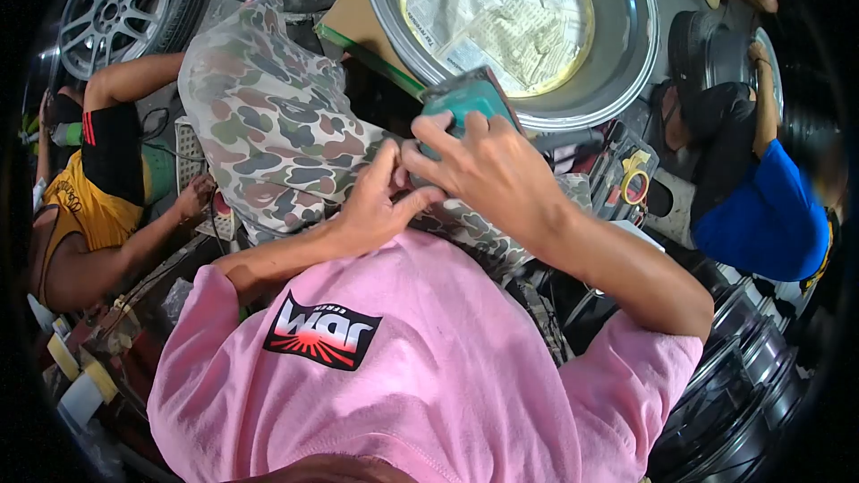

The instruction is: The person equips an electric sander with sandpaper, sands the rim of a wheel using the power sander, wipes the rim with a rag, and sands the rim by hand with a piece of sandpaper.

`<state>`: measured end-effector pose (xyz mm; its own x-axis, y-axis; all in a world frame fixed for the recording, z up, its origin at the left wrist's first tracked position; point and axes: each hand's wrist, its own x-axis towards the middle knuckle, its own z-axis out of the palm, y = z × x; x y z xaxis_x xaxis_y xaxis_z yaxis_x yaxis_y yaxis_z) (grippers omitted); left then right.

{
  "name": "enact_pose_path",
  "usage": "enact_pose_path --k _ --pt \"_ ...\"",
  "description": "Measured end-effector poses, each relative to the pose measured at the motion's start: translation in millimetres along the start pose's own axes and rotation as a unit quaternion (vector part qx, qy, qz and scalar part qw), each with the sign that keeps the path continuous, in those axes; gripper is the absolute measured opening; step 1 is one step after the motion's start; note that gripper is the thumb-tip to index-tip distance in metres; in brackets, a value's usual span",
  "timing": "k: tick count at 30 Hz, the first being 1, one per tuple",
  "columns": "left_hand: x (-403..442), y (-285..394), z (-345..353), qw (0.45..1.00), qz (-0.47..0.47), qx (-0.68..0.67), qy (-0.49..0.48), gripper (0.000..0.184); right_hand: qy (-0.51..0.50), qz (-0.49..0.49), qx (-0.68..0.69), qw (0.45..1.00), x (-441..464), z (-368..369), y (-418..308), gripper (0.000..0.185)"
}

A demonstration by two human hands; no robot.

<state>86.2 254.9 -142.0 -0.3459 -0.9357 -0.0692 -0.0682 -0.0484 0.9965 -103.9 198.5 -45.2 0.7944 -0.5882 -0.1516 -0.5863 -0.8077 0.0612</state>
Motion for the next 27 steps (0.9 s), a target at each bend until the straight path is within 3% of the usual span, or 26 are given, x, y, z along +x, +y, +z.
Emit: enact_pose_path --k 4,5,8,19,22,27 --pt "0 2 10 1.000 -0.017 -0.012 -0.023 0.051 -0.016 0.017 0.027 0.999 -13 0 3 0.052" --pt "3 5 4 0.999 0.002 0.037 -0.023 0.050 0.003 0.023 0.036 0.999 -10 1 4 0.052" --pt "13 15 -18 0.999 -0.017 0.020 -0.018 0.048 0.044 0.008 0.047 0.998 8 1 15 0.038" --pt "22 29 -13 0.998 -0.022 0.048 -0.040 0.049 0.041 0.061 0.118 0.990 -4 1 16 0.048" --pt "32 30 -23 0.997 0.045 0.054 -0.007 0.049 0.059 0.063 0.123 0.989 6 -5 20 0.048" --pt "24 31 8 0.998 -0.013 0.013 -0.062 0.051 0.040 0.069 0.143 0.987 -26 1 20 0.049"
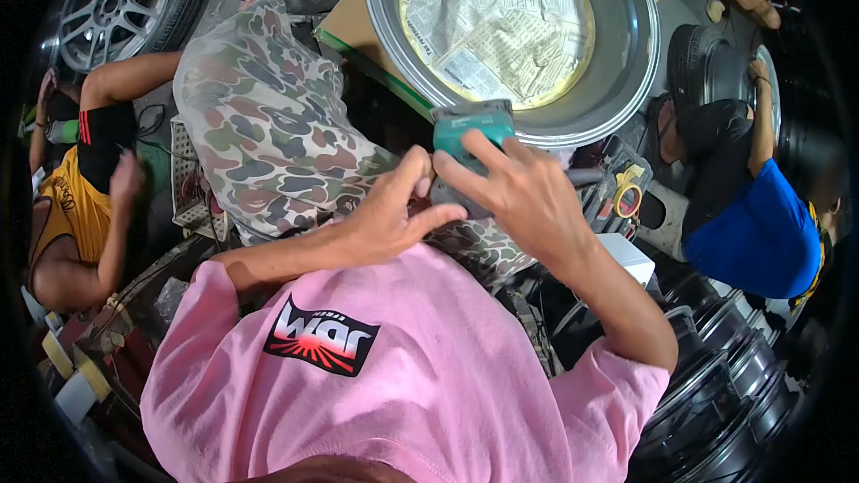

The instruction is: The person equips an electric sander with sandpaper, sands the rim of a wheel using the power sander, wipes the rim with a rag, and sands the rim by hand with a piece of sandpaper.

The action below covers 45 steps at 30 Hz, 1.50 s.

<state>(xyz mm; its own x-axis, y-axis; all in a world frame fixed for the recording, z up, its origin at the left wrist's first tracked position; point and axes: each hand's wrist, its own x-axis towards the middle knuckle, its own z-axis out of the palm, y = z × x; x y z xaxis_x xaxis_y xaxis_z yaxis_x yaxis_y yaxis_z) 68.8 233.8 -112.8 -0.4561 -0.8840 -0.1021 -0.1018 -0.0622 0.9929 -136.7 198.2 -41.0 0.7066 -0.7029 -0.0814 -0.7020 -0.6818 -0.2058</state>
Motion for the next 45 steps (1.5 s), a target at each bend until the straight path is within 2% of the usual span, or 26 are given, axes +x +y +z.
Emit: enact_pose_path --k 1,5,7,9,10,11,12,15,17,19,21,24,26,27,29,32,35,36,37,38,42,45 --pt "0 -2 3 1.000 0.007 -0.003 -0.008 0.050 -0.002 0.004 0.007 1.000 -4 3 1 0.048" --pt "18 25 -37 0.997 -0.066 0.029 -0.036 0.049 0.006 0.042 0.076 0.996 21 0 3 0.053" --pt "37 5 -66 0.995 0.066 0.079 -0.005 0.045 0.066 0.026 0.107 0.992 48 4 12 0.061" --pt "57 30 -93 0.996 -0.032 0.081 0.031 0.045 0.109 0.016 0.137 0.984 81 9 30 0.066" --pt "72 29 -106 0.996 0.000 0.081 0.039 0.044 0.137 0.002 0.146 0.980 97 13 42 0.074" --pt "86 36 -119 0.996 0.008 0.083 0.020 0.044 0.196 -0.034 0.137 0.970 113 27 57 0.075" --pt "93 42 -125 0.993 0.017 0.118 0.026 0.036 0.191 -0.034 0.134 0.972 124 19 59 0.073" --pt "99 44 -131 0.994 0.000 0.105 -0.015 0.037 0.179 0.011 0.118 0.977 125 17 53 0.071" --pt "89 40 -113 0.995 -0.028 0.093 -0.028 0.036 0.162 0.045 0.133 0.977 95 21 47 0.071" --pt "83 32 -80 0.994 -0.013 0.101 -0.046 0.036 0.158 0.060 0.140 0.976 58 33 47 0.073" --pt "77 27 -40 0.996 -0.005 0.052 -0.077 0.038 0.165 0.099 0.160 0.968 10 28 36 0.074" --pt "86 7 17 0.993 0.074 0.028 -0.092 0.039 0.166 0.190 0.131 0.959 -46 20 27 0.074" --pt "91 15 50 0.993 0.067 -0.011 -0.097 0.039 0.188 0.230 0.114 0.948 -72 18 31 0.074" --pt "100 7 64 0.987 0.138 0.039 -0.072 0.039 0.181 0.249 0.116 0.944 -80 16 31 0.074" --pt "102 9 81 0.989 0.127 0.022 -0.073 0.038 0.164 0.290 0.120 0.935 -91 11 30 0.074" --pt "102 5 75 0.987 0.148 0.030 -0.056 0.043 0.188 0.272 0.128 0.935 -84 13 25 0.075" --pt "90 14 33 0.993 0.071 0.030 -0.090 0.042 0.192 0.244 0.123 0.943 -57 16 15 0.074" --pt "89 4 18 0.992 0.087 0.034 -0.081 0.042 0.191 0.237 0.124 0.945 -43 17 10 0.073" --pt "78 18 -2 0.995 0.029 -0.011 -0.098 0.040 0.190 0.230 0.127 0.946 -29 18 4 0.072" --pt "74 22 -20 0.996 -0.006 0.010 -0.090 0.038 0.197 0.229 0.132 0.944 -13 21 -1 0.069" --pt "80 21 -87 0.999 -0.004 0.032 -0.036 0.032 0.267 0.214 0.136 0.930 55 35 -10 0.054" --pt "79 30 -107 0.999 -0.020 -0.008 0.050 0.029 0.309 0.219 0.123 0.917 94 38 -13 0.052"
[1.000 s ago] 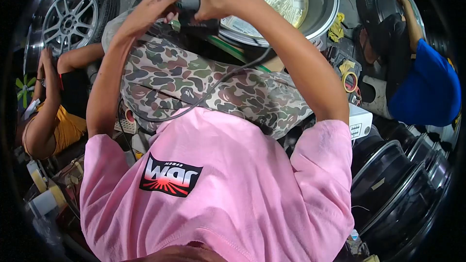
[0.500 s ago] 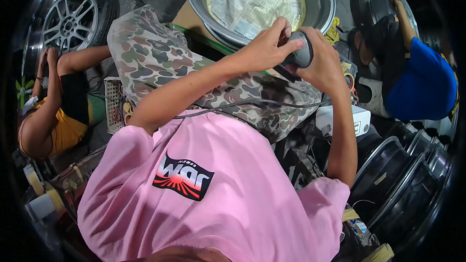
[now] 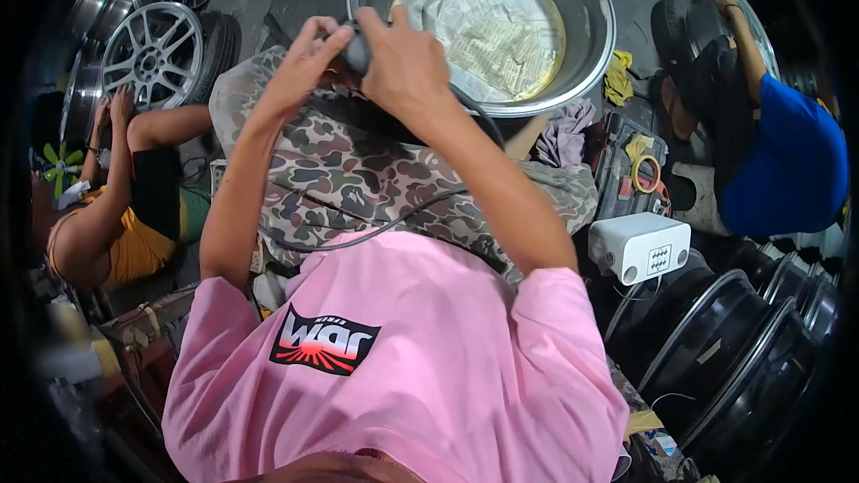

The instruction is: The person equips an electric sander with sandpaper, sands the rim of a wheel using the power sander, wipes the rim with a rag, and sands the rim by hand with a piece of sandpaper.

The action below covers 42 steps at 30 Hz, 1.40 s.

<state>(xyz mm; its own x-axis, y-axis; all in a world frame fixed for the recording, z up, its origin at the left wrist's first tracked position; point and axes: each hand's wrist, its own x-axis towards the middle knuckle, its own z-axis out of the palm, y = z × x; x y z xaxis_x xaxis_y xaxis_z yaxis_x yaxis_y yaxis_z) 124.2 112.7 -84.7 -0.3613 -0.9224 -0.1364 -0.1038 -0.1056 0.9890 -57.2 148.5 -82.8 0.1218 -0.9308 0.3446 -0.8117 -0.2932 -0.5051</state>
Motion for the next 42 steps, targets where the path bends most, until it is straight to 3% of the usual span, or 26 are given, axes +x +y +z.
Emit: enact_pose_path --k 3,6,9,12,14,17,20,22,25,28,30,34,37,42 --pt "-3 2 1 0.999 0.018 -0.029 0.032 0.032 0.033 -0.003 -0.003 0.999 1 8 -6 0.059" --pt "-9 -8 17 0.999 -0.007 -0.039 0.002 0.028 -0.009 0.029 0.002 1.000 -21 -12 -1 0.069" --pt "-19 -4 61 0.999 -0.011 -0.035 -0.041 0.026 -0.054 0.105 0.009 0.993 -54 -47 8 0.072" --pt "-4 -18 104 0.991 0.042 -0.054 -0.116 0.030 -0.034 0.150 -0.031 0.988 -81 -70 34 0.076" --pt "11 -7 135 0.985 0.001 -0.045 -0.167 0.035 -0.024 0.175 -0.069 0.982 -94 -90 54 0.079" --pt "49 3 169 0.968 0.050 0.046 -0.241 0.038 0.010 0.195 -0.127 0.972 -104 -122 93 0.079" --pt "64 16 177 0.925 0.153 0.206 -0.281 0.036 0.080 0.176 -0.203 0.960 -108 -139 149 0.081" --pt "63 17 163 0.874 0.205 0.309 -0.314 0.038 0.056 0.235 -0.216 0.946 -98 -156 172 0.082" --pt "37 5 130 0.777 0.123 0.423 -0.449 0.051 0.082 0.222 -0.247 0.940 -85 -166 220 0.086" --pt "8 -17 111 0.668 0.026 0.505 -0.546 0.064 0.064 0.219 -0.263 0.937 -76 -164 219 0.085" --pt "-7 -28 107 0.668 -0.004 0.493 -0.557 0.063 0.015 0.229 -0.259 0.938 -75 -154 186 0.083" --pt "-23 -42 111 0.662 0.063 0.502 -0.552 0.058 -0.042 0.223 -0.157 0.961 -89 -131 104 0.081" --pt "-28 -44 113 0.650 0.082 0.511 -0.557 0.056 -0.019 0.189 -0.155 0.970 -94 -131 109 0.081" --pt "-39 -58 115 0.636 0.095 0.541 -0.543 0.055 0.009 0.256 -0.261 0.931 -77 -147 159 0.080"
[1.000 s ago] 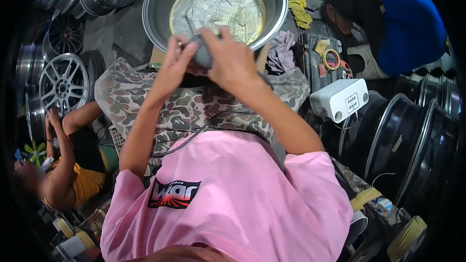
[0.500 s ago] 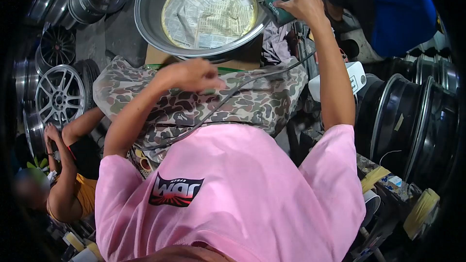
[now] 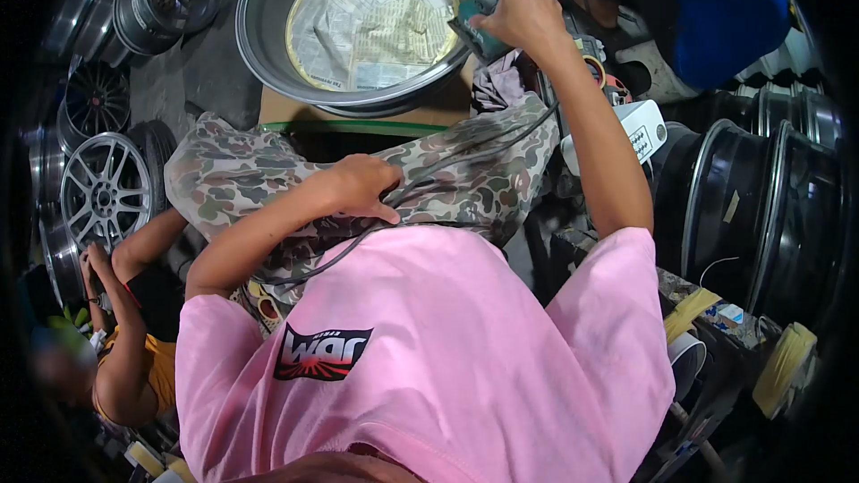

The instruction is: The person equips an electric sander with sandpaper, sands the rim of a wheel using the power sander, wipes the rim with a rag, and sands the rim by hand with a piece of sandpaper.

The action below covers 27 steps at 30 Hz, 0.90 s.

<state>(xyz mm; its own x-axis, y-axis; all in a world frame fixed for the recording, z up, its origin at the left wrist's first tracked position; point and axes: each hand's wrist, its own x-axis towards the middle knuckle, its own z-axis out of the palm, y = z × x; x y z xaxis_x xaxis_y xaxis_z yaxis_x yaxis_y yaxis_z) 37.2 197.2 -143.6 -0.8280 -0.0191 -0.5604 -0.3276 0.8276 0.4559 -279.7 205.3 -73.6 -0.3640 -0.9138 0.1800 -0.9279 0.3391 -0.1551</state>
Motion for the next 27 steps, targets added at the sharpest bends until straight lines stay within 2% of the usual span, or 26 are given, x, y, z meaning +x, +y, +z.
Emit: enact_pose_path --k 3,6,7,10,11,13,16,19,22,27 --pt "3 -2 22 0.999 0.005 0.035 0.011 0.044 0.005 0.006 0.011 1.000 -6 3 -19 0.080" --pt "-1 -2 30 0.999 -0.008 0.029 0.019 0.031 -0.027 0.007 0.093 0.995 -48 2 -74 0.078" --pt "-6 -5 31 0.998 0.017 0.028 0.050 0.024 -0.060 0.023 0.098 0.993 -61 -4 -96 0.078" --pt "-25 2 16 0.997 0.004 0.039 0.061 0.020 -0.044 -0.022 0.142 0.989 -90 -6 -116 0.083" --pt "-33 3 16 0.995 0.005 0.030 0.098 0.017 -0.057 -0.003 0.146 0.988 -88 -8 -113 0.084" --pt "-49 6 3 0.996 0.016 0.001 0.083 0.017 -0.082 0.028 0.152 0.985 -81 -17 -97 0.086" --pt "-73 7 -32 0.991 0.042 -0.066 0.111 0.019 -0.031 0.049 0.134 0.989 -48 -10 -48 0.086" --pt "-86 9 -62 0.981 0.054 -0.125 0.141 0.022 0.020 0.093 0.048 0.994 1 -3 -8 0.088" --pt "-93 15 -96 0.968 0.078 -0.180 0.156 0.022 0.038 0.125 0.025 0.991 54 9 24 0.088" --pt "-68 0 -113 0.925 0.146 -0.215 0.276 0.025 0.065 0.094 -0.006 0.993 141 27 44 0.089"
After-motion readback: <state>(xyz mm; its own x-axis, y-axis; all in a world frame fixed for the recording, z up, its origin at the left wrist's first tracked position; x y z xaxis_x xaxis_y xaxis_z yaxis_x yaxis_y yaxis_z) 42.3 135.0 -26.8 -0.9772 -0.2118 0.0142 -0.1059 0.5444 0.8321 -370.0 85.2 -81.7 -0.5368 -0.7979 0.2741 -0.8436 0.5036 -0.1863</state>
